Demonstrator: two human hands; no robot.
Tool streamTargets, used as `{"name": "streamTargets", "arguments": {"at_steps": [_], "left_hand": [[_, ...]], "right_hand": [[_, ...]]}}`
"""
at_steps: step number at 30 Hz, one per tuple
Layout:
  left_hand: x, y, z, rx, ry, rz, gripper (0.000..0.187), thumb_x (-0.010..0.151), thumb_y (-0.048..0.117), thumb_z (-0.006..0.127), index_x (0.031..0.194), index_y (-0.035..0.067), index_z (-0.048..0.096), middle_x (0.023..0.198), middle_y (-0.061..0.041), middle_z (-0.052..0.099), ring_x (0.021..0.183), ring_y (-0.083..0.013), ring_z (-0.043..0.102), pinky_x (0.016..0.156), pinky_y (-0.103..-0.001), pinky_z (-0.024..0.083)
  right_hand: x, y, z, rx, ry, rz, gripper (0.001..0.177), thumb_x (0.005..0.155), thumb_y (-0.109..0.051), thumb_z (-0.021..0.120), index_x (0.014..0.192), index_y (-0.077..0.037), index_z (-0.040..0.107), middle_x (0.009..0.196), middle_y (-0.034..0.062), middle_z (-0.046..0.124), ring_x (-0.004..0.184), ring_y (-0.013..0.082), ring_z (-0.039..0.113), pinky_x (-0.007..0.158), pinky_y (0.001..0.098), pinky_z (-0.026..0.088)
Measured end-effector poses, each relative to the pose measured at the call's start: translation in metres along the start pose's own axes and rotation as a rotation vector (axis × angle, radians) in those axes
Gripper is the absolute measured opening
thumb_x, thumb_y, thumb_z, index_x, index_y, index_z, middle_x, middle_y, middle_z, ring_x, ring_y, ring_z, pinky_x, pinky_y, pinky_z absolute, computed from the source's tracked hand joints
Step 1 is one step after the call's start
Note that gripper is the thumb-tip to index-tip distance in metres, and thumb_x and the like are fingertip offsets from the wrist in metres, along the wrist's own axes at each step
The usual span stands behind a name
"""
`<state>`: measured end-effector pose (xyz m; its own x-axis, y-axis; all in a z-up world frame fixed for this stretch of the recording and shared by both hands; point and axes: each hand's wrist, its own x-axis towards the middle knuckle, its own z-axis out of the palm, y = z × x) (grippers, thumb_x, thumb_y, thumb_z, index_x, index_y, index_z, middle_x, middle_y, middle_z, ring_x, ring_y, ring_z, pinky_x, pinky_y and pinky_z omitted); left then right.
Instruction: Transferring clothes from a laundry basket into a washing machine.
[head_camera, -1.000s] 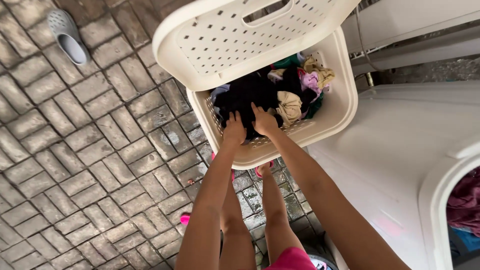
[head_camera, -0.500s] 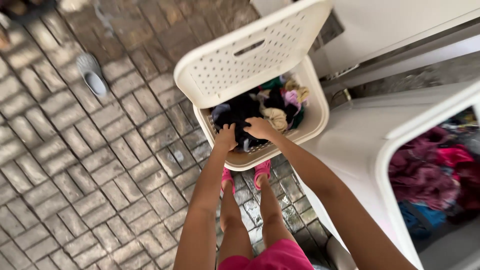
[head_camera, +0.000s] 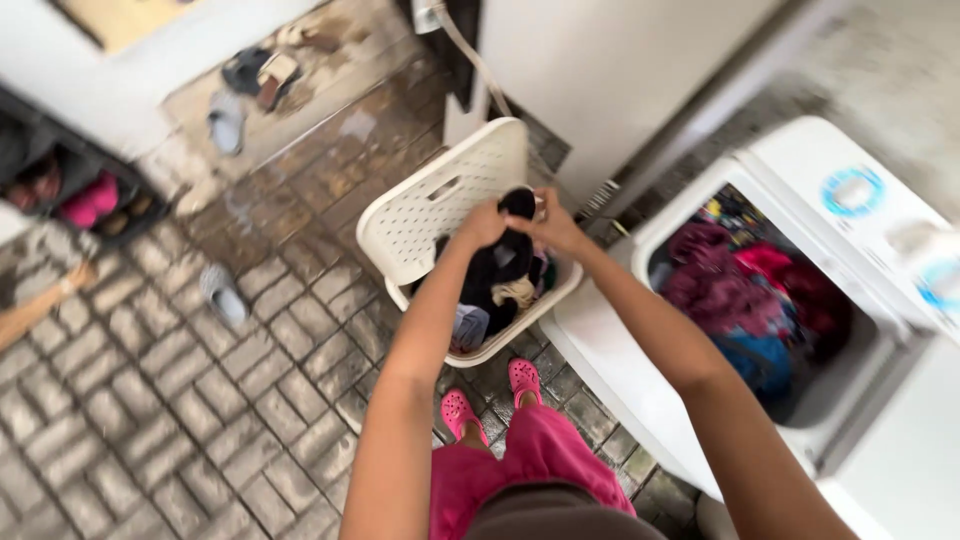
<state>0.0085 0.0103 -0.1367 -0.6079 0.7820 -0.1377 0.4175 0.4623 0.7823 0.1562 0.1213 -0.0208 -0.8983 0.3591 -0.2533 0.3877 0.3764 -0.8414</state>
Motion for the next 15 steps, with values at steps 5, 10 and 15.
{"name": "streamTargets", "arguments": {"at_steps": [5,10,15], "left_hand": [[0.019,0.140,-0.027,-0.026,-0.007,0.265,0.041,0.093,0.027,0.058,0.123,-0.002,0.058,0.111,-0.035,0.066,0.109,-0.0525,0.061,0.095,-0.056,0.048],[0.017,0.268,-0.014,-0.045,0.009,0.529,0.036,0.093,0.023,0.059,0.119,-0.001,0.055,0.103,-0.035,0.068,0.102,-0.0536,0.063,0.088,-0.057,0.049],[0.008,0.350,0.034,-0.270,-0.019,0.650,0.038,0.090,0.014,0.066,0.122,-0.001,0.052,0.103,-0.030,0.069,0.103,-0.0506,0.064,0.087,-0.053,0.052]], "right_hand": [[-0.019,0.046,-0.064,0.071,0.095,0.087,0.121,0.080,-0.052,0.086,0.161,-0.007,0.008,0.149,0.0225,0.040,0.126,0.0300,0.058,0.099,0.0412,0.052],[-0.069,0.043,-0.129,0.424,0.183,0.143,0.105,0.085,-0.037,0.077,0.162,-0.025,0.007,0.144,0.0125,0.050,0.120,0.0234,0.060,0.086,0.0412,0.059],[-0.100,0.100,-0.189,0.596,0.605,-0.062,0.080,0.097,-0.017,0.071,0.164,-0.013,0.026,0.130,0.0125,0.057,0.108,0.0193,0.063,0.078,0.0350,0.061]]}}
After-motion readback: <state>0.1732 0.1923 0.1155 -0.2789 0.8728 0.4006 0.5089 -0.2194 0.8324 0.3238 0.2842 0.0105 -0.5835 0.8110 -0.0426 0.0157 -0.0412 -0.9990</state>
